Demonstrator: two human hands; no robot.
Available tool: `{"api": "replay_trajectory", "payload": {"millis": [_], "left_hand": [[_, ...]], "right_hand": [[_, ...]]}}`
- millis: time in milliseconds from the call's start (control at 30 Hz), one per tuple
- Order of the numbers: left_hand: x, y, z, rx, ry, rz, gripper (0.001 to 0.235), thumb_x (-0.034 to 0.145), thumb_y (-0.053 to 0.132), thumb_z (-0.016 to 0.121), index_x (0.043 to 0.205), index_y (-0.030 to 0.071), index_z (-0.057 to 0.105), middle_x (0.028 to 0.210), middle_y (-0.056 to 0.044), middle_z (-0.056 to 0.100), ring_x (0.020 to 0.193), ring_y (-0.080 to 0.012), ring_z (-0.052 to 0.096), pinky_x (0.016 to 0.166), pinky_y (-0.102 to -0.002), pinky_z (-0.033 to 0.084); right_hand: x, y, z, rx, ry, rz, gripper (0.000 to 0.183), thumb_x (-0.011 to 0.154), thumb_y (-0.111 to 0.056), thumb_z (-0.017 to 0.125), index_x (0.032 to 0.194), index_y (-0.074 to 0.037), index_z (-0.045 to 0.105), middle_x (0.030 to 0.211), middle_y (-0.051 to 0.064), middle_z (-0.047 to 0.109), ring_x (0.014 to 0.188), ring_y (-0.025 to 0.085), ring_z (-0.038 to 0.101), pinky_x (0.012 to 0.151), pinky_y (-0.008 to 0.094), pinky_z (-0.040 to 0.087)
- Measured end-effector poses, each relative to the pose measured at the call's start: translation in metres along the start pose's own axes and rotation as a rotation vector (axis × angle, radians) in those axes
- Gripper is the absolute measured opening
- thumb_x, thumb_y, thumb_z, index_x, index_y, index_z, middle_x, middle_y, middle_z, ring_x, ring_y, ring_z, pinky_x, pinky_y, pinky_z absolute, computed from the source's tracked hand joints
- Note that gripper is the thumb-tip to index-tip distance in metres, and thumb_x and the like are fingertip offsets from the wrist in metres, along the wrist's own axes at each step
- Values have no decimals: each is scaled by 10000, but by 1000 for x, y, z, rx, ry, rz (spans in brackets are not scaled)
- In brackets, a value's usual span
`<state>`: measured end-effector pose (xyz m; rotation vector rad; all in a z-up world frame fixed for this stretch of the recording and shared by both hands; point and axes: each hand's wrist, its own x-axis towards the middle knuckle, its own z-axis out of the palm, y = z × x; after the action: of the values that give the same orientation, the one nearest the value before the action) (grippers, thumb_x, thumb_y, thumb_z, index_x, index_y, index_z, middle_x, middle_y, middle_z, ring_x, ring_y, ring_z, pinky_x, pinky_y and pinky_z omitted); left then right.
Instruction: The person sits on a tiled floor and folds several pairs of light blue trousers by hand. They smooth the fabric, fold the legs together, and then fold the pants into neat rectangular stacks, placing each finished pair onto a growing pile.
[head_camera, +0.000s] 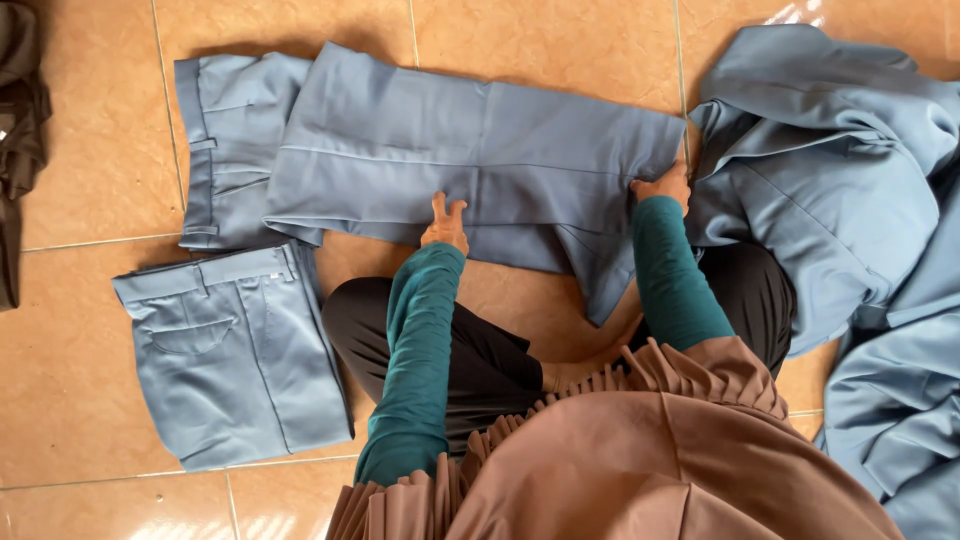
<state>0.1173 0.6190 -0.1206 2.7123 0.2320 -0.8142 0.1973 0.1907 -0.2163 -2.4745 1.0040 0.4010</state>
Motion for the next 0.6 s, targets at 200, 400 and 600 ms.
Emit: {"api": "replay_trajectory", "payload": {"millis": [200,400,600], "left_hand": [[14,-10,20,59,71,27,252,1013,232,546,1245,216,450,1607,-37,177,973,-368,736,949,-525,604],[55,-37,30,-266,902,71,146,951,331,576,1052,395,494,1029,116,520,777,-244,727,666,-446,635],[-37,-18,-50,-438,1011,151,152,890,146,612,993,252,572,1004,30,607,843,-261,720,690,-405,647]], "right_hand": [[-17,-17,-14,13,-8,-52,591,715,-385,831,1242,-215,624,1228,105,632,1161,355,638,930,545,542],[-49,-55,-60,830,113,-327,459,640,-30,858,1031,-73,621,895,69,641,889,230,620,789,366,505],[-148,-33,-130,1111,82,-262,636,578,26,903,1125,-190,663,965,52,691,909,207,647,793,326,529]]}}
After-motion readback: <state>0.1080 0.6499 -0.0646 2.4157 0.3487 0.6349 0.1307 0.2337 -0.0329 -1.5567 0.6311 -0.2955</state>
